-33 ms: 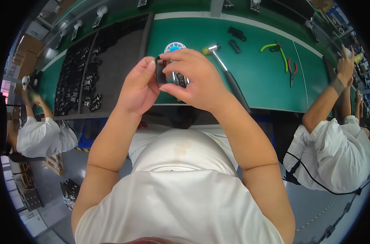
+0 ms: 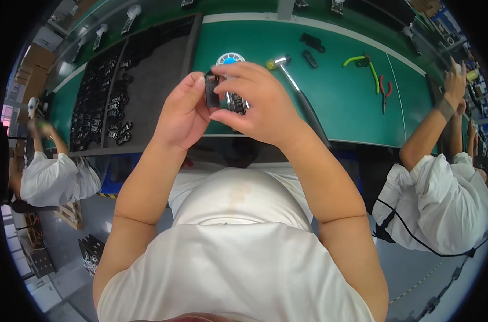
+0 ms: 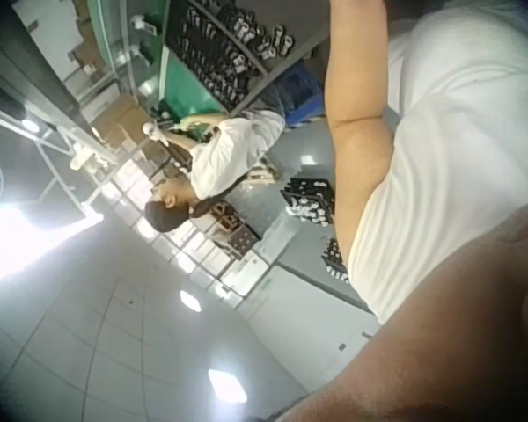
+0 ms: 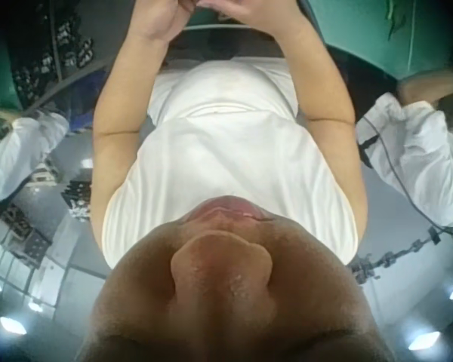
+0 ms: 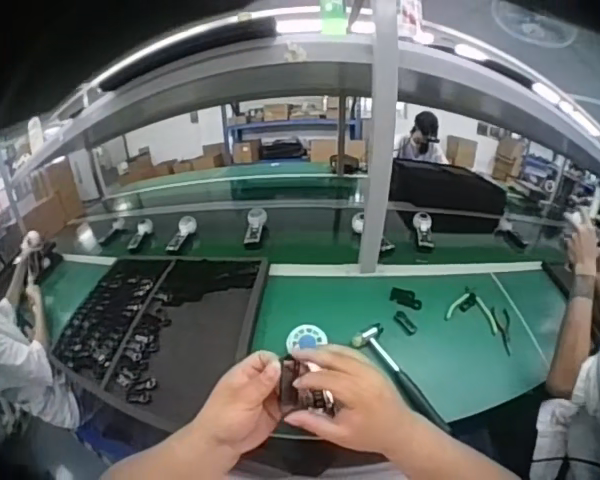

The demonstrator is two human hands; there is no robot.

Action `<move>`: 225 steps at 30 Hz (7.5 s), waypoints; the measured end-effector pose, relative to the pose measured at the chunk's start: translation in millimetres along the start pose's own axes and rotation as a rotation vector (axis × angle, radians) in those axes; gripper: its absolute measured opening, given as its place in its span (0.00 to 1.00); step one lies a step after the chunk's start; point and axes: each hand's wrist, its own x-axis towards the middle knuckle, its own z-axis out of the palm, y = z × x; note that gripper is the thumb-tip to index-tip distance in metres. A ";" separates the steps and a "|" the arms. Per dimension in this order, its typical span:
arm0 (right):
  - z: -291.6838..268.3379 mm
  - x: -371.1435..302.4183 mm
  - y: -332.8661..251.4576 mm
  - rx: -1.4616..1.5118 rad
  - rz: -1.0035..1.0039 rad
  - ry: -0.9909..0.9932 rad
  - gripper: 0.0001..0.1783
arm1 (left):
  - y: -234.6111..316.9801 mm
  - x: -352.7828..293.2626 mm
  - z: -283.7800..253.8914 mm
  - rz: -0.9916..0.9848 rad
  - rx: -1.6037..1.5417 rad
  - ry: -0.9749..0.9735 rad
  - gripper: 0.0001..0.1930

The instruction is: Assemble electronic components by manually tapping parts into a circular base using a mallet.

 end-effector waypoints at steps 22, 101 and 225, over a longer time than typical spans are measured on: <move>-28.2 -34.3 22.5 -0.231 0.219 -0.231 0.21 | -2.1 2.3 28.2 0.203 1.892 -0.041 0.49; -69.1 -92.0 -5.7 0.035 0.844 0.155 0.30 | -40.2 -33.2 39.9 0.475 1.906 0.029 0.29; -55.2 -69.8 22.2 -0.828 0.554 -0.290 0.28 | 155.0 -116.0 -61.9 -0.226 2.223 0.526 0.10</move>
